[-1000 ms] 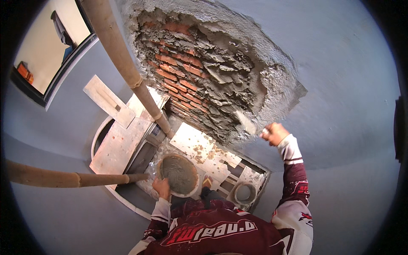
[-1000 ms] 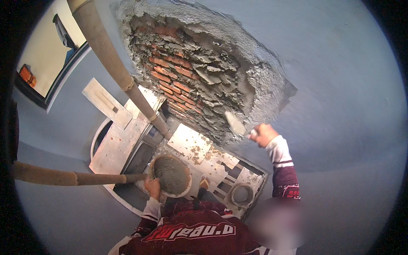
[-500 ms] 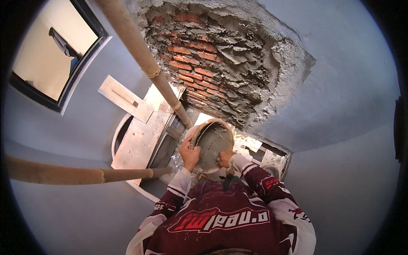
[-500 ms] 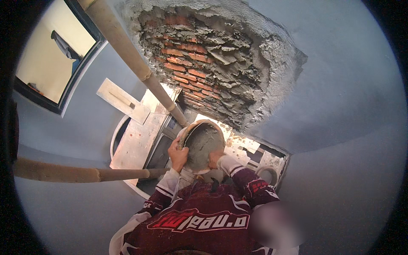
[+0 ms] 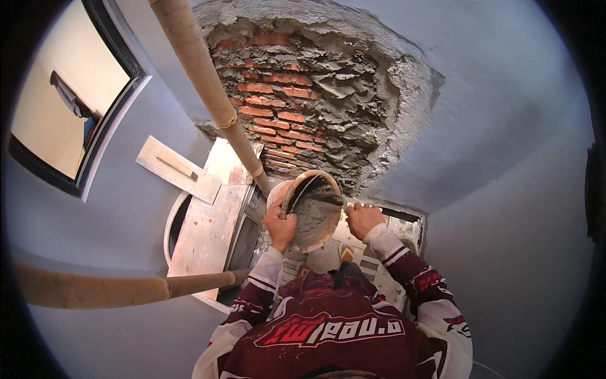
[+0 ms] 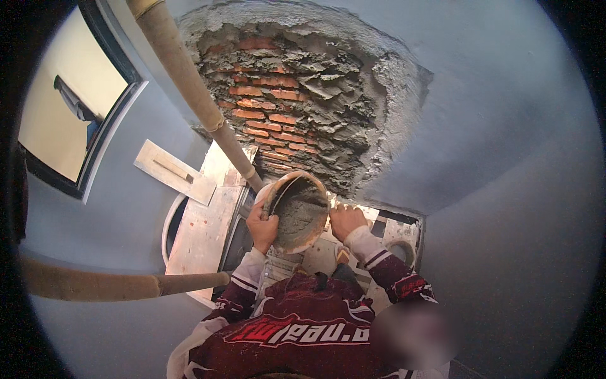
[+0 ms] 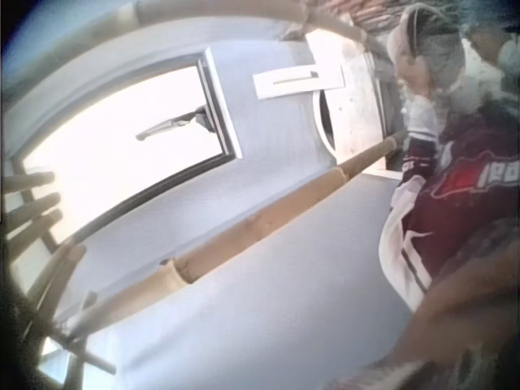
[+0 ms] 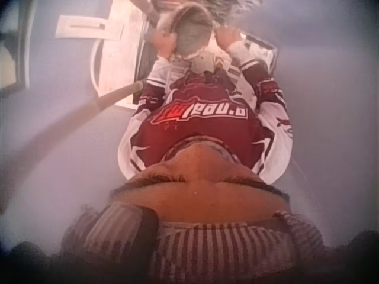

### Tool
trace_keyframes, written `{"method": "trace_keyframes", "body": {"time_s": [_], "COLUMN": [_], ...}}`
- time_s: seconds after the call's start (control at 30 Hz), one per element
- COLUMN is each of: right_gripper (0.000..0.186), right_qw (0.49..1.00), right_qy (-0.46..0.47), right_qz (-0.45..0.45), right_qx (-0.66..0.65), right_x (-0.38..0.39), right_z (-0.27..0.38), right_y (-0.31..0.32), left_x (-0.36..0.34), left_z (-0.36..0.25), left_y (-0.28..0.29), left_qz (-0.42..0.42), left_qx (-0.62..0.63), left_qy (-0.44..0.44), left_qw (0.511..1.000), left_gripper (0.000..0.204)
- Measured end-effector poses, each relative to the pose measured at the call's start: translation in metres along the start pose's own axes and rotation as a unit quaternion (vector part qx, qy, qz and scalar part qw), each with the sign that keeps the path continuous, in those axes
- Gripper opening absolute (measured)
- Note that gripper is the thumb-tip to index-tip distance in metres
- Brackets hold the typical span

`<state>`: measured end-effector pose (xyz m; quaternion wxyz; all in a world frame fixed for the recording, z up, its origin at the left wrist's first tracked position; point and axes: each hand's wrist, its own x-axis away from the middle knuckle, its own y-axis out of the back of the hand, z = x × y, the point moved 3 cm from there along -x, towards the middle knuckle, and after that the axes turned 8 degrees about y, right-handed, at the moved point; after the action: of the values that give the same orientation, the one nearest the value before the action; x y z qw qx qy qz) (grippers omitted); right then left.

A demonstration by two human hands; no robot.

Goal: The person scoops cement from a bucket with a trowel and applies it to a brick wall, smoothing the surface. The person repeatedly scoops and spreads the material to cover the exposed brick area.

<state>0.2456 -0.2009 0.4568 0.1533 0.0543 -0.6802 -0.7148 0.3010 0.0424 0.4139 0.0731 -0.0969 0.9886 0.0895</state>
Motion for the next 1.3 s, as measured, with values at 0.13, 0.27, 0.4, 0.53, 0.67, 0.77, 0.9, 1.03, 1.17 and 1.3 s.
{"method": "trace_keyframes", "body": {"time_s": [0.13,0.27,0.4,0.53,0.67,0.77,0.9,1.03,1.17,1.3], "right_gripper": [0.025,0.041,0.049,0.051,0.050,0.045,0.036,0.025,0.018,0.027], "right_qw": [0.985,0.949,0.930,0.947,0.944,0.954,0.920,0.860,0.864,0.910], "right_qy": [-0.048,0.055,0.020,-0.014,0.001,0.022,0.102,0.150,0.074,-0.149], "right_qz": [0.139,0.136,0.109,0.160,0.170,0.203,0.250,0.233,0.218,0.056], "right_qx": [-0.094,-0.279,-0.349,-0.278,-0.284,-0.219,-0.283,-0.429,-0.447,-0.383], "right_x": [-0.023,-0.012,-0.001,0.018,0.023,0.022,0.018,-0.001,-0.058,-0.105], "right_z": [0.011,0.054,0.048,0.008,-0.039,-0.056,-0.054,-0.093,-0.174,-0.298], "right_y": [-0.029,-0.124,-0.129,-0.090,-0.089,-0.077,-0.040,-0.066,-0.051,0.021], "left_x": [0.003,0.011,0.013,0.017,0.032,0.049,0.082,0.115,0.160,0.185], "left_z": [-0.006,-0.008,-0.011,0.034,0.059,0.078,0.093,0.085,0.128,0.137], "left_y": [0.000,-0.002,0.009,0.002,-0.020,-0.030,-0.014,0.000,0.032,0.056], "left_qz": [0.031,0.083,0.045,0.004,-0.024,-0.074,-0.121,-0.188,-0.244,-0.312], "left_qx": [-0.016,-0.029,0.008,0.068,0.100,0.152,0.099,0.087,-0.015,0.029], "left_qy": [-0.039,-0.027,0.077,0.156,0.222,0.253,0.316,0.330,0.364,0.386], "left_qw": [0.999,0.996,0.996,0.985,0.970,0.953,0.936,0.921,0.898,0.868], "left_gripper": [0.022,0.021,0.030,0.037,0.037,0.034,0.028,0.013,0.009,0.029]}}
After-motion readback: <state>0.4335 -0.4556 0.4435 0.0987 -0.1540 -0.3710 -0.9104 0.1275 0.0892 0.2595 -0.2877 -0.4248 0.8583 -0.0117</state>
